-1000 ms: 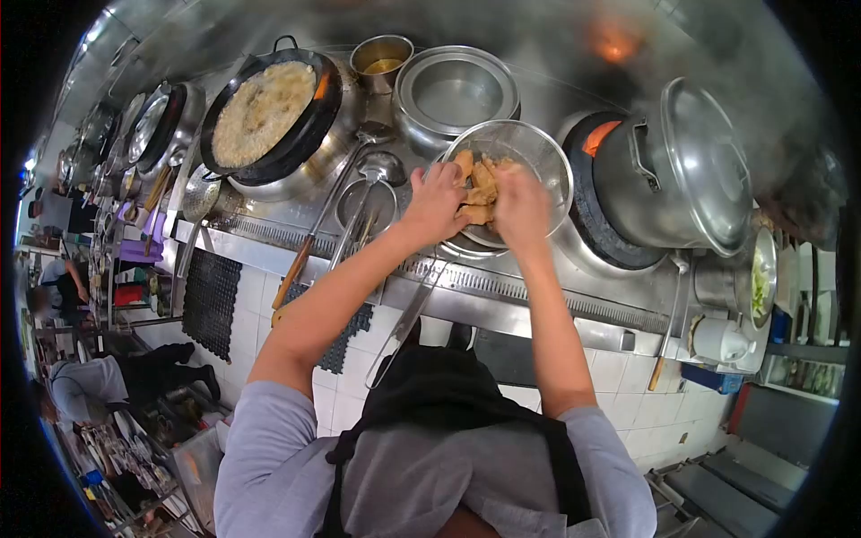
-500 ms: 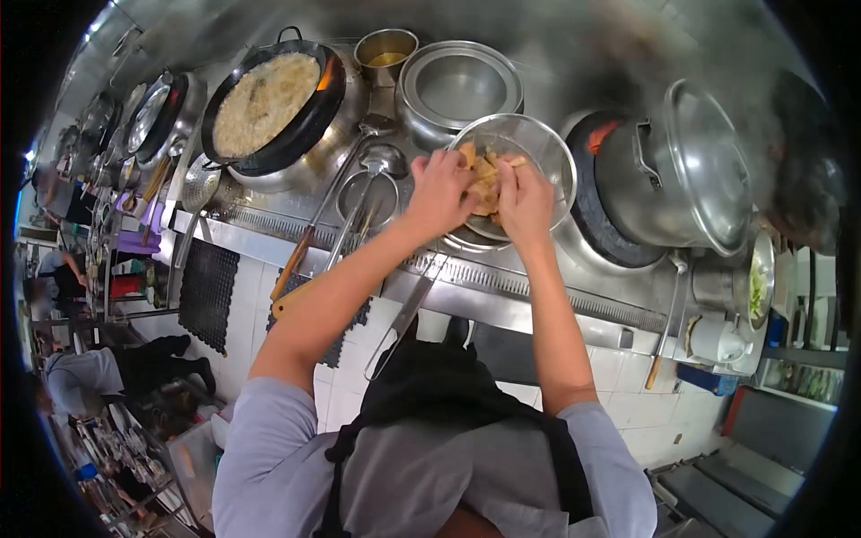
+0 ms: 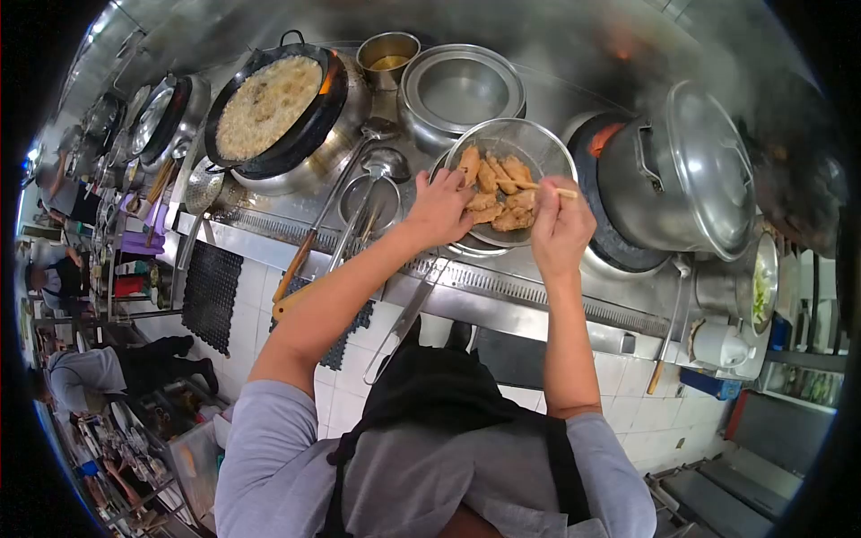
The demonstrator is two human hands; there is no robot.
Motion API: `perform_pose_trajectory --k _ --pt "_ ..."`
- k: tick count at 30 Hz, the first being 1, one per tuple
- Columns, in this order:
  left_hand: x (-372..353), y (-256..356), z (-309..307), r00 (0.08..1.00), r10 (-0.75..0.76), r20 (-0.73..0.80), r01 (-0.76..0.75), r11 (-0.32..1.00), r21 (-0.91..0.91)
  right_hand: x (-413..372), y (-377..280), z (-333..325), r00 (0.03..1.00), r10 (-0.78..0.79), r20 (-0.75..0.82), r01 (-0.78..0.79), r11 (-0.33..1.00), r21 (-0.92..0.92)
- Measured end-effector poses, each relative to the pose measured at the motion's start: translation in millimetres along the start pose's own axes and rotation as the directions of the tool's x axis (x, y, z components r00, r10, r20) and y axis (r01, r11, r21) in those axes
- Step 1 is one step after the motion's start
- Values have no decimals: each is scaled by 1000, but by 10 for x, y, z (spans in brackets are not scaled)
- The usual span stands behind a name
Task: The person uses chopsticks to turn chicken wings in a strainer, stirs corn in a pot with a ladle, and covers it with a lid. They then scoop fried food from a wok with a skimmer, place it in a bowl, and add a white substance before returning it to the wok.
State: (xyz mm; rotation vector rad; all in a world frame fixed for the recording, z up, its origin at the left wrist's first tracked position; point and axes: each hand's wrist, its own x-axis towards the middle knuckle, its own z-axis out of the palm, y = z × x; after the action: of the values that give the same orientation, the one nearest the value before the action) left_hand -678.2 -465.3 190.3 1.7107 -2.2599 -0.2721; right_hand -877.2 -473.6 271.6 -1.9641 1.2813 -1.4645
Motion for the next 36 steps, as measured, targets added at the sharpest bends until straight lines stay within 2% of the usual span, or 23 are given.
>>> perform_pose_trajectory --k 3,4,7,8,9,11,14,15,17,18,21,23,24,27,28,30,31,32,35,36 --pt "11 29 -22 982 25 -185 -43 995 -92 111 326 311 991 -136 13 137 981 -135" --pt "0 40 -6 983 35 -182 -47 997 -63 84 586 512 988 -87 126 108 980 -166" --pt "63 -23 -25 984 65 -167 -62 998 17 188 502 471 975 -204 85 215 962 -169" --pt "35 -36 -11 988 65 -140 -62 998 23 211 475 369 991 -101 83 114 977 -180" --pt "19 -22 -11 991 72 -114 -69 997 27 223 401 311 992 -97 79 109 981 -162" --pt "17 22 -38 979 52 -195 -49 999 19 294 295 224 992 -106 65 114 986 -126" --pt "60 -50 -80 955 -32 -294 33 999 -1 228 95 167 995 -25 92 32 996 -79" --pt "115 -101 -103 951 -67 -303 65 998 -14 177 254 292 992 -59 110 69 994 -84" --pt "104 -82 -108 951 -88 -298 80 996 -39 5 692 608 983 -119 142 134 986 -100" --pt "179 -73 -154 949 -70 -307 61 997 -41 30 629 574 982 -144 120 156 982 -104" --pt "269 42 -74 965 31 -262 -33 999 -5 81 502 496 978 11 209 10 995 -100" --pt "316 77 68 966 89 -243 -71 994 79 111 371 380 984 -2 178 25 991 -129" --pt "320 57 93 967 73 -246 -53 995 86 171 305 343 986 -14 165 38 990 -139" --pt "261 -36 109 940 -24 -339 13 999 -33 348 79 199 1000 0 6 0 1000 4" --pt "274 -64 93 932 -74 -356 54 996 -64 370 85 261 998 -50 -43 50 999 6" --pt "326 -116 51 906 -173 -386 133 983 -128 305 437 646 996 -81 48 83 996 -35" --pt "322 -114 72 928 -157 -338 131 986 -100 243 595 788 991 -88 97 93 994 -54" --pt "342 -124 97 947 -140 -291 124 990 -72 245 658 815 990 -121 70 122 992 -9" --pt "471 -181 -11 967 -100 -233 114 992 51 360 456 598 984 -96 149 104 994 -45" --pt "511 -179 -38 972 -81 -222 104 990 95 390 351 505 988 -96 121 103 993 -54"
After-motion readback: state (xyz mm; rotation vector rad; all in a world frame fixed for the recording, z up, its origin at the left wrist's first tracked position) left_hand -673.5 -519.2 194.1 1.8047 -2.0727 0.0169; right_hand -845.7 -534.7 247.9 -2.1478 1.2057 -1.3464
